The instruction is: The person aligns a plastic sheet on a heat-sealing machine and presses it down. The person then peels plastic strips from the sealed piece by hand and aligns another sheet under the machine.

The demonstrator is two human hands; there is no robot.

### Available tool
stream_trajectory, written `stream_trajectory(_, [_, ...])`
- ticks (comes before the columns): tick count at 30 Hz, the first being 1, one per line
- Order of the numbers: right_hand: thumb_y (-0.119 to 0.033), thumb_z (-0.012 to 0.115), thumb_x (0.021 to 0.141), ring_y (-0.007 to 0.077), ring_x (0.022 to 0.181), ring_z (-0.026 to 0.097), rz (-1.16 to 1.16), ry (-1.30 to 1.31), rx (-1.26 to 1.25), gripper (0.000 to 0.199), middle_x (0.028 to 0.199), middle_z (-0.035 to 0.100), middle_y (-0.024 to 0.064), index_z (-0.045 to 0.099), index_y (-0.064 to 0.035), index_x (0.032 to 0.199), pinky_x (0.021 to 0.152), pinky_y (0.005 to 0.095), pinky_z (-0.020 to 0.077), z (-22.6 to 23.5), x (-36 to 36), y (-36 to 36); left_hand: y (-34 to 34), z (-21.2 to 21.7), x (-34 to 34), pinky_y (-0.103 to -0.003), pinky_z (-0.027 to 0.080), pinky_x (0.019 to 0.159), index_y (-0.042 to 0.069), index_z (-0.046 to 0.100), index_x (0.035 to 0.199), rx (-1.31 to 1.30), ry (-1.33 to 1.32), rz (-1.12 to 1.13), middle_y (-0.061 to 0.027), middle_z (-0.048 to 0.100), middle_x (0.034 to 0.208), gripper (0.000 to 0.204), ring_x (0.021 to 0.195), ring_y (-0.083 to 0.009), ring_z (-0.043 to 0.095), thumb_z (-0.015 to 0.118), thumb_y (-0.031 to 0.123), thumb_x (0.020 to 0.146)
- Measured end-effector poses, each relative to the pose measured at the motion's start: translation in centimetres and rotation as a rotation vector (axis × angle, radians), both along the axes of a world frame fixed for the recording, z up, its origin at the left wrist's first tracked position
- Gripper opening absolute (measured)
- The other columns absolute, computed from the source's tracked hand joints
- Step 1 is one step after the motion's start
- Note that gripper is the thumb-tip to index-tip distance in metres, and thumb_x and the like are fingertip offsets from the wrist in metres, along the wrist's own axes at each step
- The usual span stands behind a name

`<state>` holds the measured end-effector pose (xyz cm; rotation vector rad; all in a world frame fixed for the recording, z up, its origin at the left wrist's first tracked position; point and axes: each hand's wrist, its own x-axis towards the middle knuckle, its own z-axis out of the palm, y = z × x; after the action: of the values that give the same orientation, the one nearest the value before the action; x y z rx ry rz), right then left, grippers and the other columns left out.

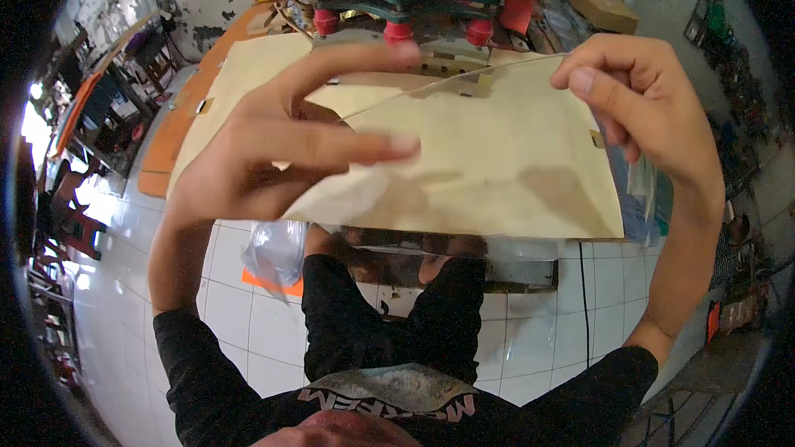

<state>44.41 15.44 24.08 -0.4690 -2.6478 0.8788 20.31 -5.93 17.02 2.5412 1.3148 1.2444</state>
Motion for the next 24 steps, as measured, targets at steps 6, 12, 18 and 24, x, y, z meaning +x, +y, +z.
stream_trajectory(6, [-0.026,0.059,0.093,-0.001,0.038,0.038,-0.049,0.096,0.014,0.023,0.051,0.045,-0.0063,0.067,-0.0048,0.094,0.035,0.0159,0.0283,0.0,1.0,2.9,0.4,-3.2,-3.4,-0.028,0.056,0.076,0.001,0.062,0.12,-0.275,-0.228,0.311,-0.0158,0.067,0.11,0.038,0.094,-0.0178,0.066,0.066,-0.003,0.082])
stream_trajectory(12, [-0.025,0.06,0.093,0.0001,0.042,0.041,-0.101,0.099,-0.055,0.022,0.053,0.047,-0.0057,0.066,-0.0038,0.096,0.036,0.0166,0.0296,-1.4,1.8,5.2,-0.6,-4.6,-6.2,-0.025,0.053,0.07,-0.005,0.067,0.092,-0.546,-0.322,0.515,-0.0067,0.07,0.081,0.014,0.076,-0.0115,0.066,0.066,0.008,0.089])
stream_trajectory(18, [-0.018,0.06,0.093,0.0064,0.058,0.055,0.037,-0.122,-0.236,0.018,0.071,0.06,0.0007,0.064,-0.0009,0.097,0.054,0.0208,0.0458,-4.9,2.5,9.5,-2.1,-5.0,-9.6,-0.025,0.053,0.072,-0.006,0.066,0.093,-0.605,-0.356,0.575,-0.0073,0.068,0.081,0.019,0.077,-0.0118,0.065,0.066,0.012,0.09])
stream_trajectory(24, [-0.023,0.061,0.094,0.0059,0.06,0.055,-0.027,-0.047,-0.273,0.022,0.069,0.059,-0.0007,0.064,-0.0005,0.096,0.053,0.0207,0.0446,-7.9,3.1,12.7,-2.9,-4.7,-12.0,-0.026,0.053,0.071,-0.004,0.063,0.095,-0.631,-0.412,0.585,-0.0053,0.064,0.079,0.021,0.075,-0.0117,0.064,0.06,0.017,0.095])
